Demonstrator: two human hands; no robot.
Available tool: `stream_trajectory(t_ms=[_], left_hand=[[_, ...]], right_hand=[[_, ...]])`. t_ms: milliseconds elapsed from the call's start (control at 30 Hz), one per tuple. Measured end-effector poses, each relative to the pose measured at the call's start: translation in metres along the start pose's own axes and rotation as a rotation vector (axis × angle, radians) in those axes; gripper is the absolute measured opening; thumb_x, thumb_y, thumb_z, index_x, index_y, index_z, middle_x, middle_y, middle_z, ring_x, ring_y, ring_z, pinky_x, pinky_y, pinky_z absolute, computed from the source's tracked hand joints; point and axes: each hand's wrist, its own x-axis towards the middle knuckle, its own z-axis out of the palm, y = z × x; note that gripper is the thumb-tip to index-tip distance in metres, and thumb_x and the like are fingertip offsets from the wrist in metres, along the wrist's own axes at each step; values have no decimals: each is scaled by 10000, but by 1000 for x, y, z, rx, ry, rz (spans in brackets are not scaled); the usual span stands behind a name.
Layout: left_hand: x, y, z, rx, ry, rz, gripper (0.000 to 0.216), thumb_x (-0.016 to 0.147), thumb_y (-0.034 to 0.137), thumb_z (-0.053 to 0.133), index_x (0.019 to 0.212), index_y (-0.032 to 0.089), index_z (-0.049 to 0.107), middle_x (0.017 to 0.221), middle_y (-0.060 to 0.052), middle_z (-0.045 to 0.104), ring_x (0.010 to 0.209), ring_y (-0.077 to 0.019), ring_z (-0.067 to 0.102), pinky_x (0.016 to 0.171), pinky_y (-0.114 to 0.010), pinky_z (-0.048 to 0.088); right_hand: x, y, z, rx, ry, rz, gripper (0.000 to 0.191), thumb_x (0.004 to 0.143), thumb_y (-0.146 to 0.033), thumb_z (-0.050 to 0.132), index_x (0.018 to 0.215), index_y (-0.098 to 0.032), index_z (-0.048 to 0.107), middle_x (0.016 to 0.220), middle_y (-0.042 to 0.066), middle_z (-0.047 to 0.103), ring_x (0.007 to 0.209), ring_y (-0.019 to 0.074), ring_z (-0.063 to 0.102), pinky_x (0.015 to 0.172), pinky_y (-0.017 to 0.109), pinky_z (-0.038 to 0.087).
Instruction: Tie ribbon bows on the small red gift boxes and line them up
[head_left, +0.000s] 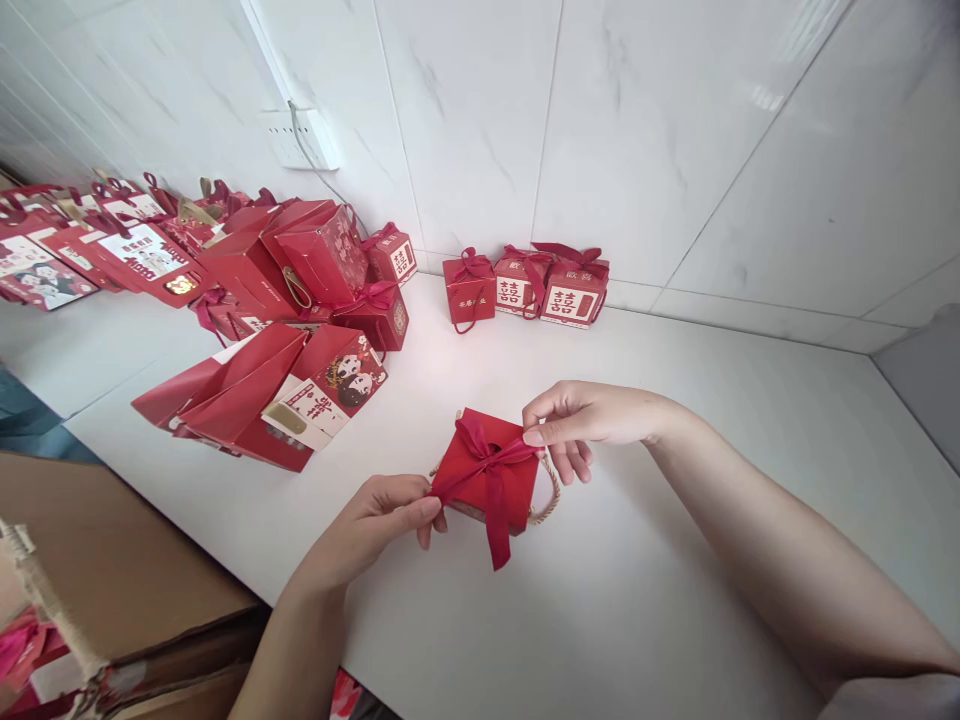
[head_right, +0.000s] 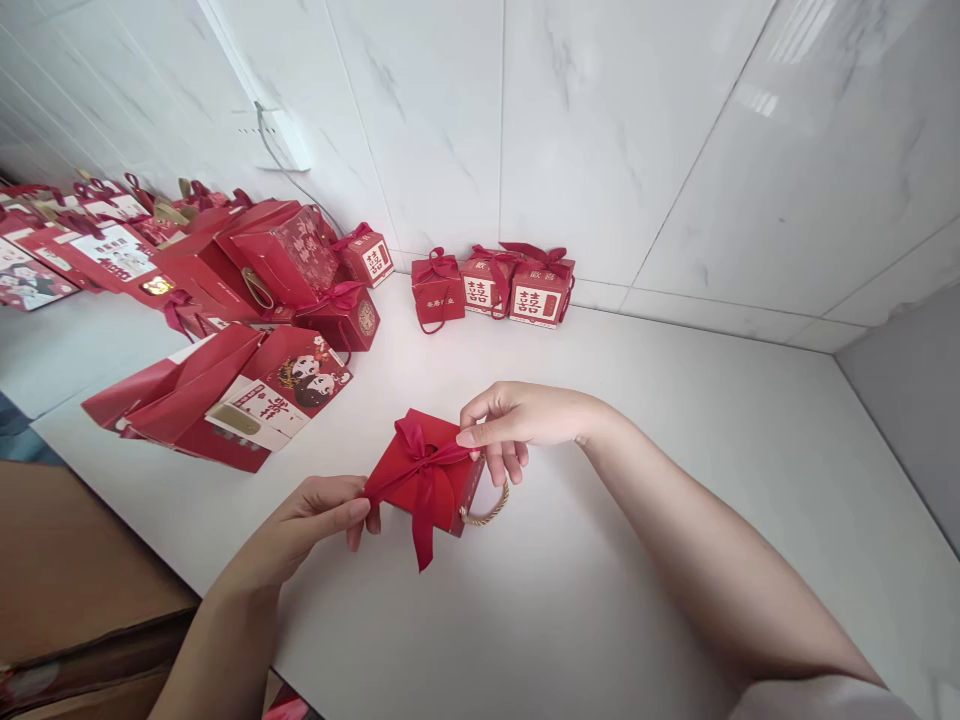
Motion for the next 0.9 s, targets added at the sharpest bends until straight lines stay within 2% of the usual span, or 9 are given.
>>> stream_trajectory(t_ms=[67, 133, 267, 367, 500, 600, 700, 767, 900], left_hand=[[-3, 9, -4, 110, -77, -37, 437, 933, 451, 503, 629, 165, 633, 848, -46, 651, 829, -171, 572, 785, -266, 424], [-5, 21, -11, 245, -57, -68, 442, 942, 496, 456, 704, 177, 650, 845, -36, 641, 805, -166, 559, 748, -262, 419], [7, 50, -20, 445, 369, -67, 458, 930, 599, 381, 803, 204, 576, 810, -4, 589, 768, -164, 521, 662, -262, 389], [29, 64, -14, 582, 481, -137, 516, 893, 674, 379, 728, 201, 505, 700, 14, 515, 653, -148, 464, 575, -263, 339], [50, 65, 3, 661, 457, -183, 567, 851, 719, 403, 655, 189, 431, 617, 19, 487, 568, -139, 429, 530, -270, 298], [55, 57, 6, 573, 399, -97, 472, 885, 648, 422, 742, 202, 484, 688, 17, 542, 621, -147, 480, 563, -271, 345], [59, 49, -3, 430, 314, 61, 292, 929, 510, 441, 976, 245, 555, 962, -7, 598, 885, -176, 560, 723, -284, 437], [62, 43, -11, 352, 235, 156, 245, 924, 425, 469, 1093, 274, 564, 1153, -24, 560, 1094, -199, 531, 873, -309, 447], [68, 35, -19, 230, 78, 243, 218, 845, 270, 547, 1059, 266, 585, 1406, -29, 414, 1320, -238, 419, 1077, -379, 376]], right_hand=[[-1, -1, 0, -6, 19, -10, 380, 883, -521, 619, 772, -163, 559, 646, 36, 700, 489, 122, 628, 456, 191, 451], [-3, -2, 1, -1, 28, -32, 369, 883, -513, 624, 780, -165, 558, 641, 34, 700, 476, 125, 626, 440, 190, 440], [-4, -5, 3, 7, 27, -58, 358, 876, -514, 638, 807, -173, 553, 646, 27, 702, 459, 122, 620, 422, 184, 424], [-3, -5, 5, -14, 13, -55, 362, 880, -527, 630, 828, -176, 558, 658, 27, 706, 475, 120, 625, 443, 184, 446], [-4, -6, 6, -40, -1, -50, 356, 899, -526, 607, 838, -178, 564, 668, 27, 709, 482, 111, 623, 462, 181, 457], [-5, -6, 6, -39, 4, -52, 342, 900, -516, 611, 851, -180, 569, 678, 29, 710, 484, 112, 623, 464, 184, 461], [-5, -6, 5, -38, 3, -51, 346, 893, -518, 617, 853, -177, 571, 681, 34, 709, 488, 118, 625, 466, 191, 466], [-4, -6, 4, -43, 1, -42, 355, 890, -524, 616, 847, -174, 571, 684, 38, 709, 491, 119, 624, 466, 193, 467], [-4, -5, 4, -46, 0, -31, 363, 884, -531, 617, 855, -172, 580, 689, 41, 708, 499, 121, 627, 465, 191, 464]])
